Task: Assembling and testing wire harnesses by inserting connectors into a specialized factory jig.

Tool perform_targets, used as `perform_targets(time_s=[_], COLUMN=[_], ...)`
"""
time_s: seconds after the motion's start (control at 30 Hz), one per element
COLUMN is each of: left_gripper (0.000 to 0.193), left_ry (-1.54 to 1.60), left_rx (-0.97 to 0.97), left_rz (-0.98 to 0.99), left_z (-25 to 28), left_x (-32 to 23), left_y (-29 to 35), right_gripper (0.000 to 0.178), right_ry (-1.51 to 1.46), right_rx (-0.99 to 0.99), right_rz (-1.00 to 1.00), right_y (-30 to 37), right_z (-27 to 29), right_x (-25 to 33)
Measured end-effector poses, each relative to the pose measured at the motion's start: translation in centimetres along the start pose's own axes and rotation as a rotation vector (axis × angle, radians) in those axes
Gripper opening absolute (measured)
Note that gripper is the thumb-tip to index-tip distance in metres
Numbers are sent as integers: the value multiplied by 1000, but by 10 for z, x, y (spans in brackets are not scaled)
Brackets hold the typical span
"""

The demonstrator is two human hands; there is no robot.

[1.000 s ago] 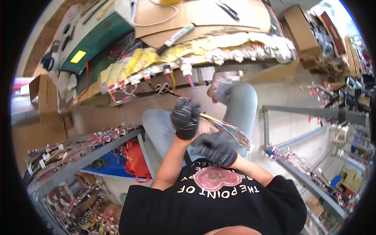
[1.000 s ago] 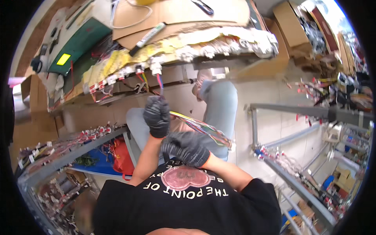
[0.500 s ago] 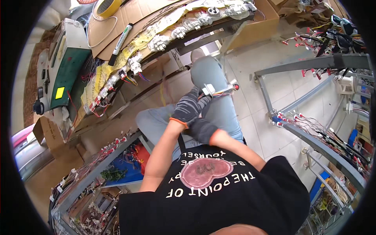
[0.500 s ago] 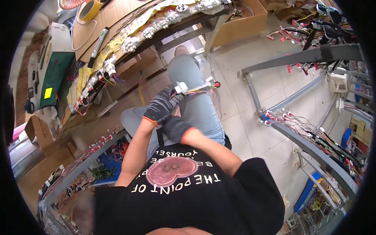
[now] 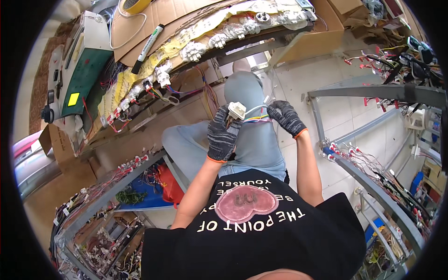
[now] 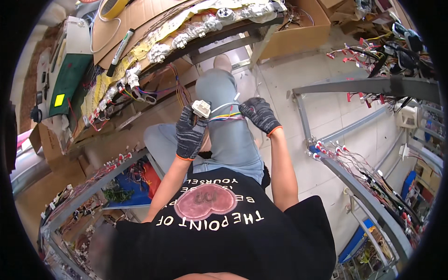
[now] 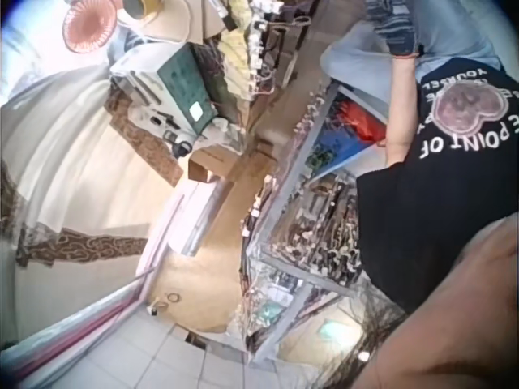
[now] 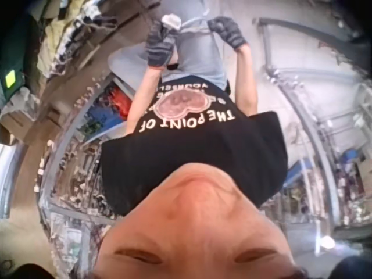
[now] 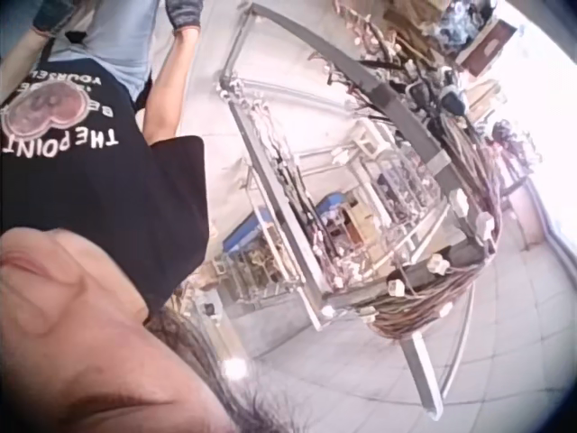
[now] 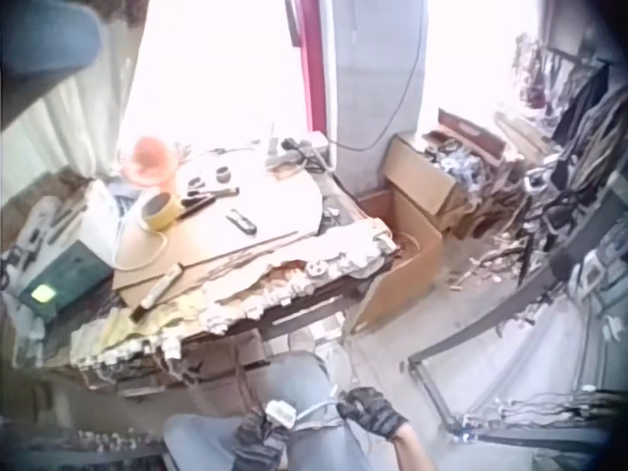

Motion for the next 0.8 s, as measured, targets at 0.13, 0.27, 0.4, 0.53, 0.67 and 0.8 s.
perform_targets(time_s=[0.13,0.27,0.4,0.53,0.67,0.8], left_gripper=[34,34,33,31,33,28], left_ry=[190,202,152,118,126,303], left_rx=[268,337,370,404,474,263], left_rz=[-227,-157,-177,-317,-263,-143], left_z=[-9,-10,-11,-13,-18,-9], left_x=[-41,-43,-52,-66,-75,-50], left_y=[15,26,28,33,38,40], right_gripper=[32,35,35,33,24,31], right_ry=[-1002,-859,-1413,-1398,-980,-631], right_rx=[-154,67,-276,-229,-234,-235], right_rz=[-617,-710,-600,-630,-603,-336], right_y=[11,11,-8,-27,-44,-63], right_z=[-6,10,30,26,43,58], right_x=[-23,-7,4,14,19,34])
Point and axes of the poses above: each hand's wrist, its own y-axis away from the middle knuckle, its own z-axis out of the back of the hand, x = y × z, the point moved 8 cm from there along -y, towards the middle knuckle, and after that the axes turned 6 degrees about z, right-handed, at the moved point
